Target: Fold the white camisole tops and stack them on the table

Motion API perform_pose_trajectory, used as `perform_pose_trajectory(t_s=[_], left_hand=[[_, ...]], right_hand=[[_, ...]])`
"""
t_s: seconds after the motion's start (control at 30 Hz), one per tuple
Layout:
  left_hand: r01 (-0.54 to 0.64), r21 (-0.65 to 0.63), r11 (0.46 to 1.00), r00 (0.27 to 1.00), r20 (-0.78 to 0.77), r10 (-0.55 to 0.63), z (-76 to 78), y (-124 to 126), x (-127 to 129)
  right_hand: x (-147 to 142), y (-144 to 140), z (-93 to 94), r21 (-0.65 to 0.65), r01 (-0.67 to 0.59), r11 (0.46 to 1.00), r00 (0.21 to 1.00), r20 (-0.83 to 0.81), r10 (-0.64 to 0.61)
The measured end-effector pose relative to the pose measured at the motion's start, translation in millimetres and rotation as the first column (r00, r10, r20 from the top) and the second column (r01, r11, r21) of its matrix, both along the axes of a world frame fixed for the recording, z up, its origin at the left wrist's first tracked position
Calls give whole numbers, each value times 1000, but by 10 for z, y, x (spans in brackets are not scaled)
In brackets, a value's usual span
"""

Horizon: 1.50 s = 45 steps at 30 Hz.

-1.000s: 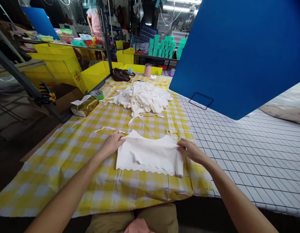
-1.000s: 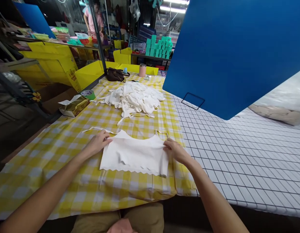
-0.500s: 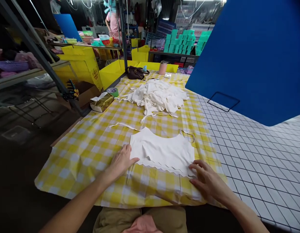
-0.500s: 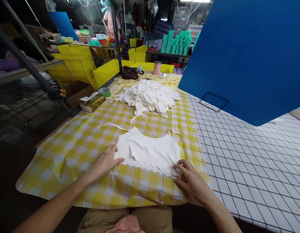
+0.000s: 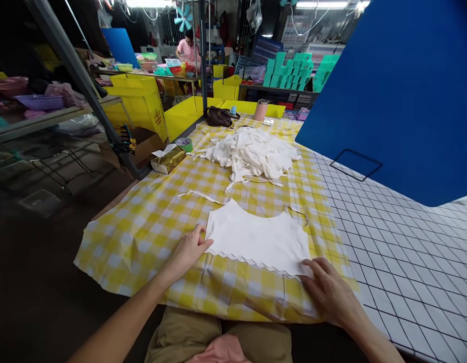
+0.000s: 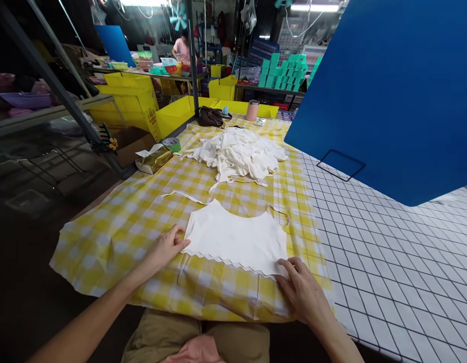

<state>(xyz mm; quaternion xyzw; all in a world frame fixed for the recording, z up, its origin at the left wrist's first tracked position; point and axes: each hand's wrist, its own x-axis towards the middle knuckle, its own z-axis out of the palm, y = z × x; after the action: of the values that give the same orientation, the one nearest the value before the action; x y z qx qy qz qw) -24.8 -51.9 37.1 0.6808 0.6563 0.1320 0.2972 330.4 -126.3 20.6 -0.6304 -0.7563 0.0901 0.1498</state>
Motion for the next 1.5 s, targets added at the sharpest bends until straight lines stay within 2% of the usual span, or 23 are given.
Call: perform_pose_trajectory(t_s=[0.1, 0.2, 0.43, 0.57, 0.7, 0.87, 1.0, 1.1, 1.17, 1.23, 1.3, 1.33, 1.37, 1.4, 1.43, 1.5], left_hand=[[-17, -15, 1000, 994, -105, 15, 14, 39, 53], [-11, -17, 1000, 989, -149, 8, 12, 77, 104], [14, -57, 998, 1000, 8, -14, -46, 72, 42], [-42, -36, 998, 994, -98, 38, -2, 32, 39], [-12, -36, 999, 968, -252, 2, 62, 15, 114], [8, -73, 997, 980, -199, -22, 21, 58, 141], [15, -60, 998, 986, -166, -25, 0, 43, 138], [41, -85, 996, 972, -226, -59, 44, -3, 158], [56, 3, 998, 950, -309, -52, 92, -21, 199], [96, 157, 983, 934, -355, -34, 147, -14, 295], [216, 256, 942, 945, -299, -135, 214, 20, 469], [313, 279, 908, 938, -240, -250, 255, 46, 587], [438, 298, 848, 898, -172, -404, 304, 77, 722], [558, 328, 762, 825, -115, -554, 362, 112, 868], [674, 344, 654, 715, -84, -694, 429, 152, 1018], [827, 338, 450, 490, -39, -871, 587, 243, 1301]], right_hand=[[-19, 10, -13, -6, 19, 1000, 999, 29, -18], [-25, 20, -24, 33, 45, 998, 999, -28, -44], [-7, -39, 5, 171, 85, 981, 988, -144, -61], [1, -84, -29, 121, 95, 988, 981, -183, -71], [-34, -95, -55, 78, 131, 988, 975, -189, -114], [-70, -107, -34, 28, 236, 971, 939, -264, -220], [-73, -111, -29, -57, 346, 936, 860, -379, -341], [-93, -86, -38, -65, 435, 898, 793, -445, -417], [-132, -57, -29, -70, 464, 883, 757, -487, -436], [-203, -23, 8, -42, 467, 883, 750, -510, -421], [-305, 8, 78, 52, 440, 896, 785, -507, -356], [-363, 20, 124, 111, 409, 906, 811, -498, -306], [-422, 30, 174, 168, 366, 915, 837, -489, -245], [-477, 36, 229, 216, 312, 925, 859, -480, -178], [-524, 38, 287, 254, 261, 931, 875, -470, -117], [-583, 27, 408, 313, 187, 931, 892, -451, -28]])
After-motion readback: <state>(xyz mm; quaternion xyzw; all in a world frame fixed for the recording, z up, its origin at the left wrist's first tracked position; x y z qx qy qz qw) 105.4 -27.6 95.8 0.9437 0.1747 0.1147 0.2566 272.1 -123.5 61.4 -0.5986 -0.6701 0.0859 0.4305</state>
